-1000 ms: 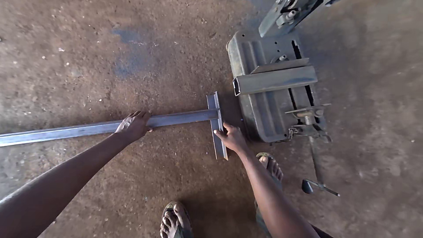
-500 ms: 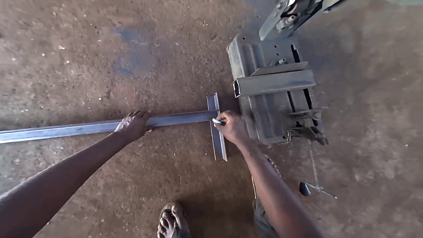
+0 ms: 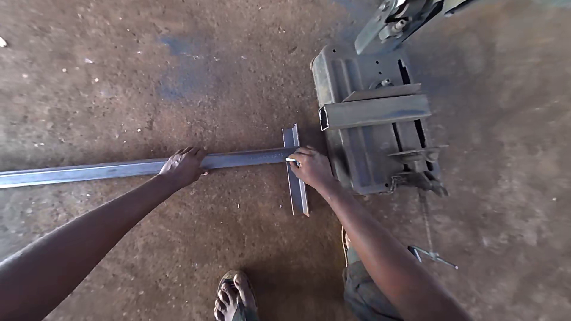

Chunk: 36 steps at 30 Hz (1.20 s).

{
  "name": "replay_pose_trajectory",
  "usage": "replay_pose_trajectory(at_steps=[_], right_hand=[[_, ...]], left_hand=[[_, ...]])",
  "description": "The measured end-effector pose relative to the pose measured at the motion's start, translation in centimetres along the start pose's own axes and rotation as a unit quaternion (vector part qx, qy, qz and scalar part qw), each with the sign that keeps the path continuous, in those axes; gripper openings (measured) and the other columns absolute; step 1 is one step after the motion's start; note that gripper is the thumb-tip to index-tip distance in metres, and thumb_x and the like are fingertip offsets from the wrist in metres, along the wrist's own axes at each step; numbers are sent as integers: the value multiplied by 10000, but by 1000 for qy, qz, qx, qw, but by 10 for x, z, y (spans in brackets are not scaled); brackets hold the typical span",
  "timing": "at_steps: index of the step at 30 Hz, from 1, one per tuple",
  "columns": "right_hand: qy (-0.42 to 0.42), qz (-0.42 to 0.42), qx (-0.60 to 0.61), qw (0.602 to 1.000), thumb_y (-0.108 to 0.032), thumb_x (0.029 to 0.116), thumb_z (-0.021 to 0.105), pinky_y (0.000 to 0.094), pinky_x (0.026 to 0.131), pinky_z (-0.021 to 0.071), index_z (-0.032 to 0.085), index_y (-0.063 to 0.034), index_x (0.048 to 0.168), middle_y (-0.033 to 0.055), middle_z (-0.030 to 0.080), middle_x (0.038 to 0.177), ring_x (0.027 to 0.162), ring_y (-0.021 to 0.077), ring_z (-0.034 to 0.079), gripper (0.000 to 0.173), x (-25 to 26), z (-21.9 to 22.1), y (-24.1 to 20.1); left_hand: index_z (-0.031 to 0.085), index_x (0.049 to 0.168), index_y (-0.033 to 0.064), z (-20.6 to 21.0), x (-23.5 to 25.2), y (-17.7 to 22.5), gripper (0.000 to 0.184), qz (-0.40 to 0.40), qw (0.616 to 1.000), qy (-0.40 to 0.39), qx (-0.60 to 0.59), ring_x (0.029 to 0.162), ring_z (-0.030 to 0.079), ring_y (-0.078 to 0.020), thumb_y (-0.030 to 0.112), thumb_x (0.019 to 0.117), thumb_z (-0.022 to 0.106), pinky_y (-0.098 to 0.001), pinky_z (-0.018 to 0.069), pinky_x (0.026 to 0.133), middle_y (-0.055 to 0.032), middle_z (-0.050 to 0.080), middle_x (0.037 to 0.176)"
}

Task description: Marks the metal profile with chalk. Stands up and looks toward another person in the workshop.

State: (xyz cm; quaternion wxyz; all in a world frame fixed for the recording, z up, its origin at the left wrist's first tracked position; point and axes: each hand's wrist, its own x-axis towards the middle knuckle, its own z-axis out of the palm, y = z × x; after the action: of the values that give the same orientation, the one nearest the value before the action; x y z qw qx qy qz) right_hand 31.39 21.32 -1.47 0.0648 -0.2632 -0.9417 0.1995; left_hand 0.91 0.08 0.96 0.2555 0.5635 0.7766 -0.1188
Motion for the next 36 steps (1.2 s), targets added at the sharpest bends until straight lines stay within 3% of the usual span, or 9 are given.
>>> replay_pose_trajectory(at_steps=[15,36], right_hand=[[-26,19,-7,999,-157,957,692,517,753,586,811,-93,1029,103,761,1044,1028,334,709,153,1,0,-1],[-44,20,-5,999,-137,954,676,524,793,582,809,-72,990,112,763,1016,1021,334,712,153,2,0,-2]], left_hand=[[566,1387,-36,-3,0,2,557,-13,1000,-15,-5,1327,567,-398,264,960,760,-520,440,1126,-230,614,1372],[592,1343,-49,-3,-1,1,523,3,1000,3,-19,1288,587,-428,234,944,778,-558,463,1088,-253,633,1322]])
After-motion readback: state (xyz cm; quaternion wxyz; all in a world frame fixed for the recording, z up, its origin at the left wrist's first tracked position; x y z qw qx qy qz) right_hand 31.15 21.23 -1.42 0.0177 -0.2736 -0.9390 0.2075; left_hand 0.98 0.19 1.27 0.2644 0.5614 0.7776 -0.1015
